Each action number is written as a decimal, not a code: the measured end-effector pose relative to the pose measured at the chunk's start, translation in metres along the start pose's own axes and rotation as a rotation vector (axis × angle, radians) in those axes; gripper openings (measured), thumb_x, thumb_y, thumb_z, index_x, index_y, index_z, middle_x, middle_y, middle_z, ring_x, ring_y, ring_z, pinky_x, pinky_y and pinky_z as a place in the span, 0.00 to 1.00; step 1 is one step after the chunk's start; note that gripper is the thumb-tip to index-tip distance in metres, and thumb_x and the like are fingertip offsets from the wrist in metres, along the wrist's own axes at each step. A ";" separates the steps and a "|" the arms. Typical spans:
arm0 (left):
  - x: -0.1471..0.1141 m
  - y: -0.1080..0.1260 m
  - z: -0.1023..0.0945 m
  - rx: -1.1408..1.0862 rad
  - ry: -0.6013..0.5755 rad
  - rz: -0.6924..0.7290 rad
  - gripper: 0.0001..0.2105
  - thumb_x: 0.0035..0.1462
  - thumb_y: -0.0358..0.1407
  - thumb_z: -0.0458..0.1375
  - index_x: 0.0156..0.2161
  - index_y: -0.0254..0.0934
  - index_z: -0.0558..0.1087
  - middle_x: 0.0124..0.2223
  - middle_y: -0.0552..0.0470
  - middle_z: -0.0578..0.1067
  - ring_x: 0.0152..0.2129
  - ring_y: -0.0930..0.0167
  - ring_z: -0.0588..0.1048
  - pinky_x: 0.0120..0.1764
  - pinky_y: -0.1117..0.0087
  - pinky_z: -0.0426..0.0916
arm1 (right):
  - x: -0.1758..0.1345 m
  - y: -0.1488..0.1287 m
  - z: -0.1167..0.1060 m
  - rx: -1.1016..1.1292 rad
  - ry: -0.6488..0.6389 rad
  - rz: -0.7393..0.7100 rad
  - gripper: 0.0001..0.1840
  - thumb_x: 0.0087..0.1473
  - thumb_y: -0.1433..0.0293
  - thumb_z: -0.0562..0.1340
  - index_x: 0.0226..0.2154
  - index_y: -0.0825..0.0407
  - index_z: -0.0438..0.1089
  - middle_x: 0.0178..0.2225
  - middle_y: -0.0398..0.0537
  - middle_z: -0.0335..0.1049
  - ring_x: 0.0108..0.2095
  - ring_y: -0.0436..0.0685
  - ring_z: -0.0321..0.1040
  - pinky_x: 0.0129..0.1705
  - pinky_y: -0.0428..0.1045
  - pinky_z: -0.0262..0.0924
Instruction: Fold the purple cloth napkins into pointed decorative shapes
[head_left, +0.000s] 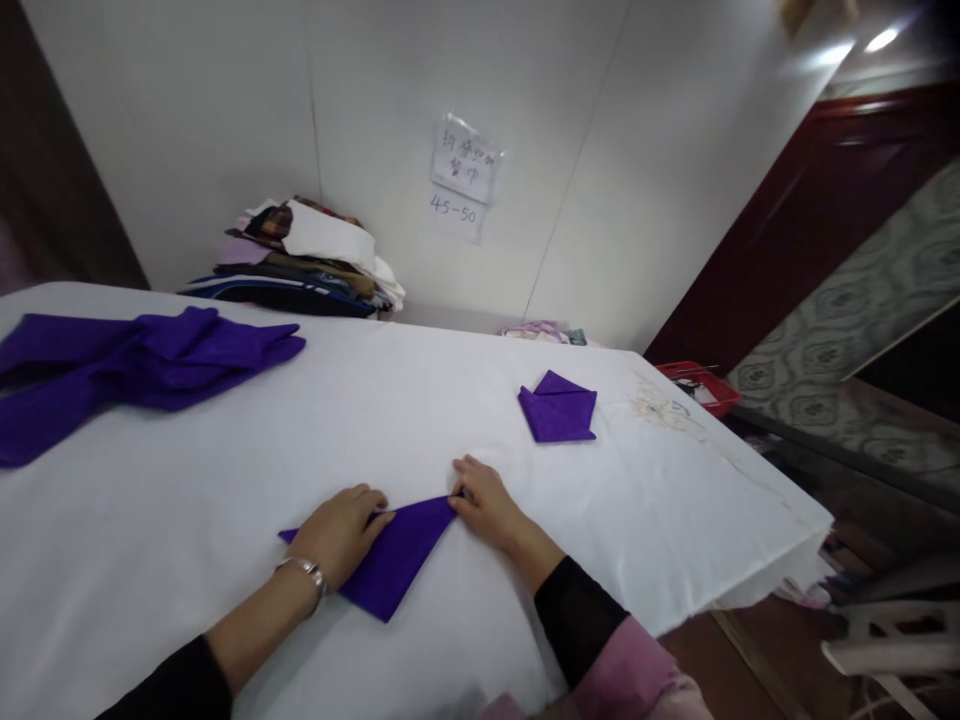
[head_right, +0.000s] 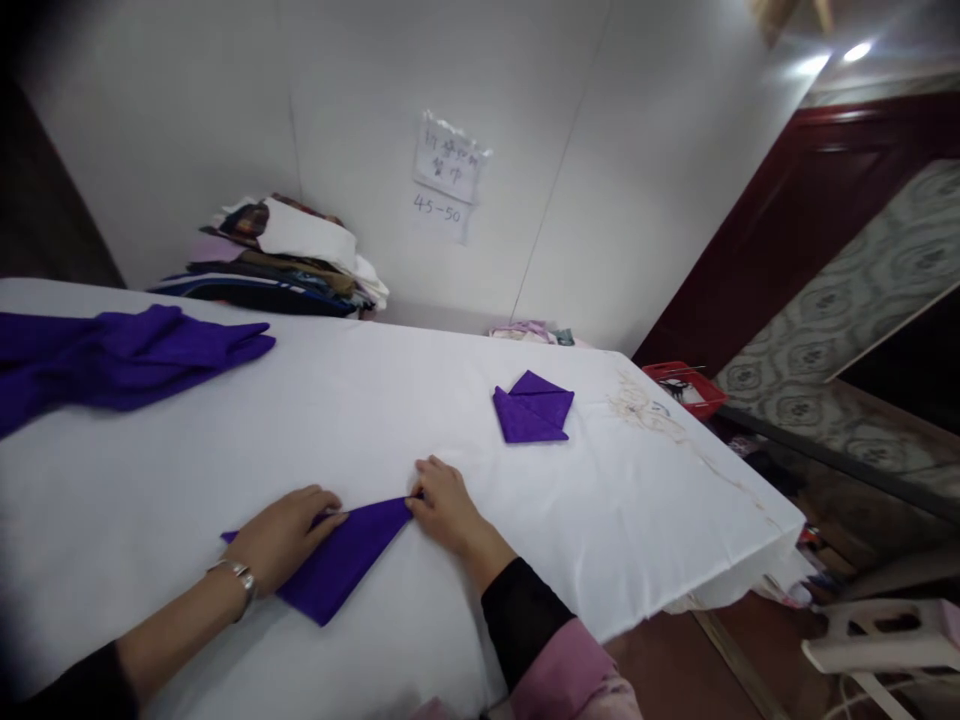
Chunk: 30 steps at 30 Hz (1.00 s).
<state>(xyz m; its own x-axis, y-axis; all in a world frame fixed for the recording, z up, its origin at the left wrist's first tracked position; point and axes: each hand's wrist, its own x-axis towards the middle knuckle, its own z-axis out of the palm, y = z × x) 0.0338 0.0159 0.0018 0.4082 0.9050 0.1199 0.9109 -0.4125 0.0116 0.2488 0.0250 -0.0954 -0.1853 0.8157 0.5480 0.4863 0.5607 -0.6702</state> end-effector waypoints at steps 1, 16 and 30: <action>0.000 0.000 -0.002 0.007 -0.016 -0.022 0.13 0.55 0.43 0.47 0.34 0.38 0.70 0.35 0.49 0.73 0.34 0.65 0.71 0.37 0.64 0.62 | 0.000 0.000 0.000 -0.008 -0.004 -0.014 0.05 0.50 0.72 0.60 0.33 0.50 0.66 0.56 0.51 0.58 0.60 0.58 0.45 0.57 0.58 0.43; -0.009 -0.009 -0.019 -0.098 -0.237 -0.018 0.16 0.46 0.51 0.50 0.22 0.40 0.67 0.23 0.55 0.71 0.24 0.68 0.70 0.26 0.70 0.56 | -0.006 -0.015 -0.002 0.016 0.021 -0.062 0.05 0.56 0.67 0.56 0.31 0.49 0.66 0.29 0.40 0.68 0.30 0.49 0.65 0.33 0.43 0.59; 0.001 -0.006 -0.084 0.440 0.425 0.213 0.09 0.57 0.39 0.50 0.32 0.37 0.69 0.34 0.48 0.70 0.34 0.65 0.67 0.36 0.65 0.58 | 0.052 -0.046 -0.036 -0.243 0.185 -0.424 0.16 0.59 0.70 0.49 0.45 0.53 0.67 0.40 0.54 0.68 0.43 0.58 0.62 0.46 0.54 0.58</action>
<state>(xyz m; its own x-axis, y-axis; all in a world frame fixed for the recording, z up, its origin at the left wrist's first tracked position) 0.0239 0.0109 0.0853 0.6054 0.6507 0.4584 0.7891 -0.4151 -0.4528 0.2474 0.0362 -0.0180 -0.2656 0.4735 0.8398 0.5894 0.7691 -0.2472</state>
